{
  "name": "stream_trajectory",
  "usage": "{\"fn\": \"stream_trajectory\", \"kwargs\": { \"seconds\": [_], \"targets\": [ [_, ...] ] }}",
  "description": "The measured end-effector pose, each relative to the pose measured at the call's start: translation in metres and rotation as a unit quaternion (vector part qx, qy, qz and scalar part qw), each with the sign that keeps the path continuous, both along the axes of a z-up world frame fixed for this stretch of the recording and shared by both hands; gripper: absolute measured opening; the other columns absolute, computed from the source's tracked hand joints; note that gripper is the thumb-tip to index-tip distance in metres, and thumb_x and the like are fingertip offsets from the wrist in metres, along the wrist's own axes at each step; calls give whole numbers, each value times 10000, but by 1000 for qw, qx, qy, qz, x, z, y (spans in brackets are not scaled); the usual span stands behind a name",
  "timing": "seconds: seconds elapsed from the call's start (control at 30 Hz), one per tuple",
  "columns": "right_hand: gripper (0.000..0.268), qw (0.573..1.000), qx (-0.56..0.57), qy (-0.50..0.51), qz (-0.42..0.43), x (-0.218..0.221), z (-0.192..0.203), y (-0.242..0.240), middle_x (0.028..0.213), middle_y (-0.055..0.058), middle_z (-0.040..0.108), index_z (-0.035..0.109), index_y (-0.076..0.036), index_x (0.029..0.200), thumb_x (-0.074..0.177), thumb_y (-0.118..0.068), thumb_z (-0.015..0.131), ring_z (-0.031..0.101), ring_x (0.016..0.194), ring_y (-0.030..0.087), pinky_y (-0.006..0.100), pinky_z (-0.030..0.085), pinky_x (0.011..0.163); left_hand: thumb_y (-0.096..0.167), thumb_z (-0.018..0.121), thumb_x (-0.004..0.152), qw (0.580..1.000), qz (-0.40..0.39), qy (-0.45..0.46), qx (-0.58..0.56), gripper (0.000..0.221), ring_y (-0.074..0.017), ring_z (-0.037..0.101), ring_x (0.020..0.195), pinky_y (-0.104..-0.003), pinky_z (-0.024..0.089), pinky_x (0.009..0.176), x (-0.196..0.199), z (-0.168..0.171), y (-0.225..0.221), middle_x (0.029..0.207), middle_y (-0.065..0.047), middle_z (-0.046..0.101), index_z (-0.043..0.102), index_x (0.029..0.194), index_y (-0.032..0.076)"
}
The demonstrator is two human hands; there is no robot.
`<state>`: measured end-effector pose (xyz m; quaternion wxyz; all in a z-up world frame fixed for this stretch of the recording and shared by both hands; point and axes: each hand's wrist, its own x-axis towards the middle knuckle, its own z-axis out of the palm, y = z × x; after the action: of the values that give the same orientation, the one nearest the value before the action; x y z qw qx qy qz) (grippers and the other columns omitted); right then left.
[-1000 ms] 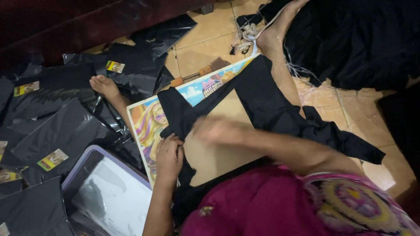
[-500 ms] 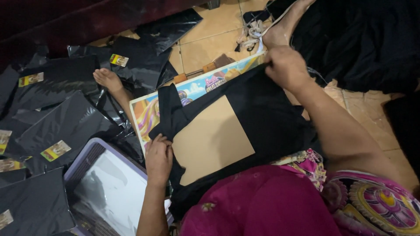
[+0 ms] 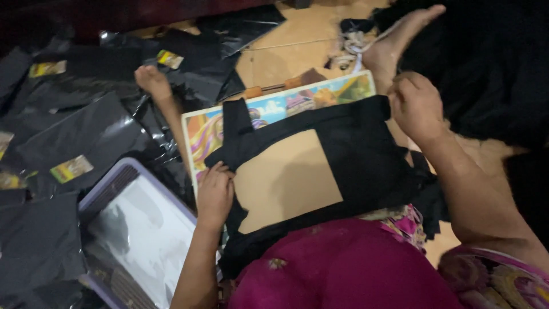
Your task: The person folds a black garment around a piece of cardboard, places it into a clear plastic bag, and then inserts the bagged garment into a black shipping bag.
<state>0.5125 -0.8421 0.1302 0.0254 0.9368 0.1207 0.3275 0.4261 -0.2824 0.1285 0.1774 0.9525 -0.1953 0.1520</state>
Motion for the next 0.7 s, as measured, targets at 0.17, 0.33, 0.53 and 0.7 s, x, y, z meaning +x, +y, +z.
{"fn": "stream_trajectory", "kwargs": {
  "seconds": [0.17, 0.33, 0.53, 0.7],
  "targets": [
    [132, 962, 108, 37, 247, 21, 91, 188, 1031, 92, 690, 679, -177, 1048, 917, -186, 697, 690, 980, 299, 406, 556, 825, 153, 716, 868, 999, -20, -26, 8, 117, -228, 659, 1237, -441, 425, 1111, 0, 0, 0, 1113, -51, 735, 656, 966, 170],
    [138, 903, 102, 55, 415, 48, 67, 325, 1234, 128, 647, 617, -153, 1091, 1052, -189, 490, 600, 1216, 329, 437, 506, 936, 179, 696, 887, 999, -10, -20, 41, 123, -213, 642, 1261, -437, 409, 1128, -2, -8, 2, 1141, -24, 724, 637, 995, 184],
    [156, 883, 95, 134, 440, 69, 38, 340, 1080, 57, 631, 549, -174, 936, 868, -279, 642, 591, 1238, 292, 452, 454, 1025, 155, 698, 893, 999, 21, 44, 17, 233, -207, 629, 1276, -413, 376, 1172, 1, 3, -3, 1189, -63, 719, 647, 1120, 136],
    [227, 855, 129, 167, 474, 38, 73, 290, 714, -5, 625, 555, -211, 840, 779, -329, 739, 697, 831, 214, 496, 390, 1151, 104, 719, 882, 999, 19, 32, -16, 524, -284, 637, 1244, -432, 389, 1163, 3, 5, -2, 1257, -167, 683, 554, 1376, 45]
  ]
}}
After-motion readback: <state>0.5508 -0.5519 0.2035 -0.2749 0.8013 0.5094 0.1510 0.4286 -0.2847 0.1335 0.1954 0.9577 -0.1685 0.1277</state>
